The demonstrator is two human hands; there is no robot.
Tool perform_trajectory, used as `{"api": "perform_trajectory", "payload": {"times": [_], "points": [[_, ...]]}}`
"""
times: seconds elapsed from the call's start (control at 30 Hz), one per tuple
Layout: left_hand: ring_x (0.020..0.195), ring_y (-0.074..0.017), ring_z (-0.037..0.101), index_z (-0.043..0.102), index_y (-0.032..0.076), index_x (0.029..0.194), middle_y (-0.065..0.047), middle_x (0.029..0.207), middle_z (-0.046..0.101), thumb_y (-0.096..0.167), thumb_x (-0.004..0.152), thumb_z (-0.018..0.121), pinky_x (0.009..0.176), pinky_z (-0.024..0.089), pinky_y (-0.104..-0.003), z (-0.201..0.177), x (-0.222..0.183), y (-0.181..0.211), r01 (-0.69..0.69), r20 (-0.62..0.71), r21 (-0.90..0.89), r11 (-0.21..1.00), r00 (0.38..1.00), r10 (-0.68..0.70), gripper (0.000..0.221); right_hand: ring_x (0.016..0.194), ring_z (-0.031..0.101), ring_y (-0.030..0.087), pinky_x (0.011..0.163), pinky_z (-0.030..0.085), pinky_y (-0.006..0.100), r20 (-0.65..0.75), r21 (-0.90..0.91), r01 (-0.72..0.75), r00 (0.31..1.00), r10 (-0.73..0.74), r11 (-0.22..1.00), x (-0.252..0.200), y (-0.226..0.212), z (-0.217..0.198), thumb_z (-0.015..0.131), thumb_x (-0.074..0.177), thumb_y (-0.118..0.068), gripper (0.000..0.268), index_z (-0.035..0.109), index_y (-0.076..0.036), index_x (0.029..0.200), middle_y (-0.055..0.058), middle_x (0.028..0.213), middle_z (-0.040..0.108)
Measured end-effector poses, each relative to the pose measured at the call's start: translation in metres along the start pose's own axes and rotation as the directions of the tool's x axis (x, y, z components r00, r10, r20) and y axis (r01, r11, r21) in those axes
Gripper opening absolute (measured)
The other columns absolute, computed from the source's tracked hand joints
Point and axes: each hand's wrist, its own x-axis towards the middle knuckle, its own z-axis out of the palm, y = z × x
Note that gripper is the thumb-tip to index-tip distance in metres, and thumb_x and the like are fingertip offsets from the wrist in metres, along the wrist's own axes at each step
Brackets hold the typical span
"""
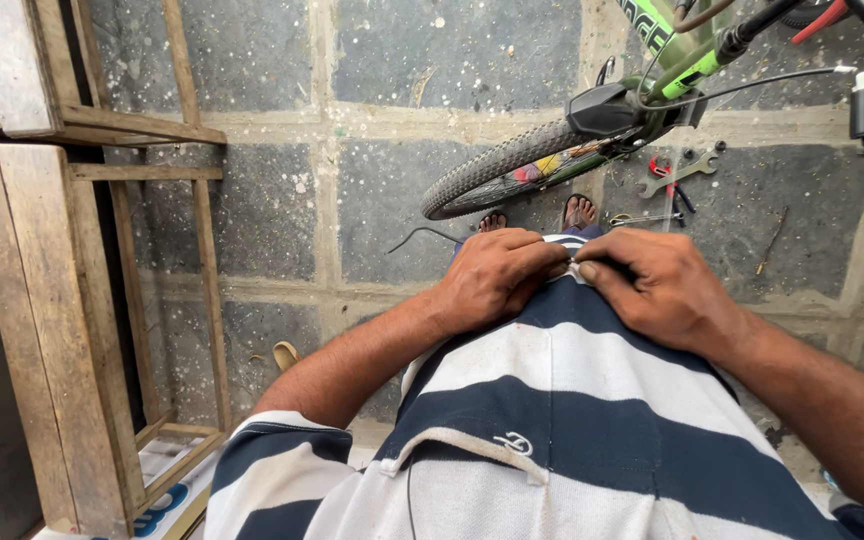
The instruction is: The person trims and adjusts a bicycle brake or gear cable using pliers, then feeds the cable through the housing on the bicycle frame and pulls it tight by hand.
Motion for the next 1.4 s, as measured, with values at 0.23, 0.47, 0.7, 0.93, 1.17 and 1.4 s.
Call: {"api": "perform_trajectory", "payload": {"times": [0.23, 0.47, 0.7, 0.93, 1.17, 1.4], "points": [[0.088, -0.0319, 0.066, 0.068, 0.008, 0.113, -0.010, 0.093, 0.067, 0.012, 0.093, 0.072, 0.074, 0.052, -0.044, -0.002, 0.002, 0.004, 0.024, 0.022, 0.007, 1.000, 0.999, -0.025, 0.021, 0.067, 0.067, 0.025, 0.062, 0.053, 0.038, -0.065, -0.060, -0.046, 0.997, 0.042, 0.997, -0.005, 0.004, 0.008, 0.067, 0.089, -0.009, 0.010, 0.068, 0.000, 0.094, 0.013, 0.081, 0.068], [0.088, -0.0326, 0.065, 0.067, 0.006, 0.117, -0.011, 0.094, 0.067, 0.007, 0.084, 0.070, 0.075, 0.052, -0.044, -0.007, 0.006, 0.003, -0.026, 0.060, 0.007, 1.000, 0.998, 0.026, 0.034, 0.069, 0.067, 0.027, 0.064, 0.053, 0.039, -0.087, -0.071, 0.006, 0.996, -0.012, 0.997, -0.002, 0.003, 0.015, 0.068, 0.088, -0.008, 0.010, 0.067, 0.001, 0.093, 0.014, 0.081, 0.067], [0.081, -0.0309, 0.064, 0.067, 0.006, 0.114, -0.010, 0.089, 0.064, 0.013, 0.095, 0.071, 0.070, 0.050, -0.044, -0.002, 0.006, 0.003, 0.013, 0.000, 0.015, 1.000, 1.000, -0.013, 0.021, 0.068, 0.071, 0.024, 0.060, 0.055, 0.036, -0.005, 0.007, -0.055, 0.998, 0.055, 0.998, 0.006, -0.003, -0.002, 0.070, 0.088, -0.012, 0.015, 0.071, 0.000, 0.097, 0.012, 0.082, 0.071], [0.083, -0.0314, 0.064, 0.066, 0.007, 0.111, -0.010, 0.089, 0.064, 0.013, 0.095, 0.072, 0.071, 0.051, -0.044, 0.002, 0.012, 0.006, 0.028, -0.049, 0.037, 0.999, 0.998, -0.026, 0.018, 0.070, 0.069, 0.026, 0.063, 0.054, 0.037, -0.037, -0.015, 0.025, 0.999, -0.025, 1.000, 0.007, 0.006, -0.006, 0.067, 0.090, -0.010, 0.012, 0.068, 0.001, 0.095, 0.014, 0.082, 0.068], [0.084, -0.0332, 0.065, 0.066, 0.005, 0.116, -0.012, 0.091, 0.065, 0.010, 0.092, 0.071, 0.072, 0.052, -0.044, 0.005, 0.025, 0.011, 0.039, -0.112, 0.007, 0.999, 0.993, -0.038, 0.025, 0.073, 0.070, 0.027, 0.065, 0.055, 0.037, 0.029, -0.006, 0.065, 0.997, -0.065, 0.998, 0.020, 0.011, -0.026, 0.069, 0.090, -0.009, 0.012, 0.069, 0.001, 0.096, 0.015, 0.085, 0.069], [0.081, -0.0324, 0.065, 0.067, 0.006, 0.114, -0.012, 0.088, 0.064, 0.009, 0.093, 0.071, 0.069, 0.051, -0.044, 0.015, 0.026, 0.018, 0.118, -0.164, 0.015, 0.993, 0.980, -0.114, 0.021, 0.068, 0.068, 0.025, 0.064, 0.054, 0.037, 0.077, -0.015, 0.042, 0.996, -0.041, 0.999, 0.023, 0.016, -0.043, 0.068, 0.091, -0.009, 0.011, 0.070, 0.001, 0.096, 0.014, 0.081, 0.068]]}}
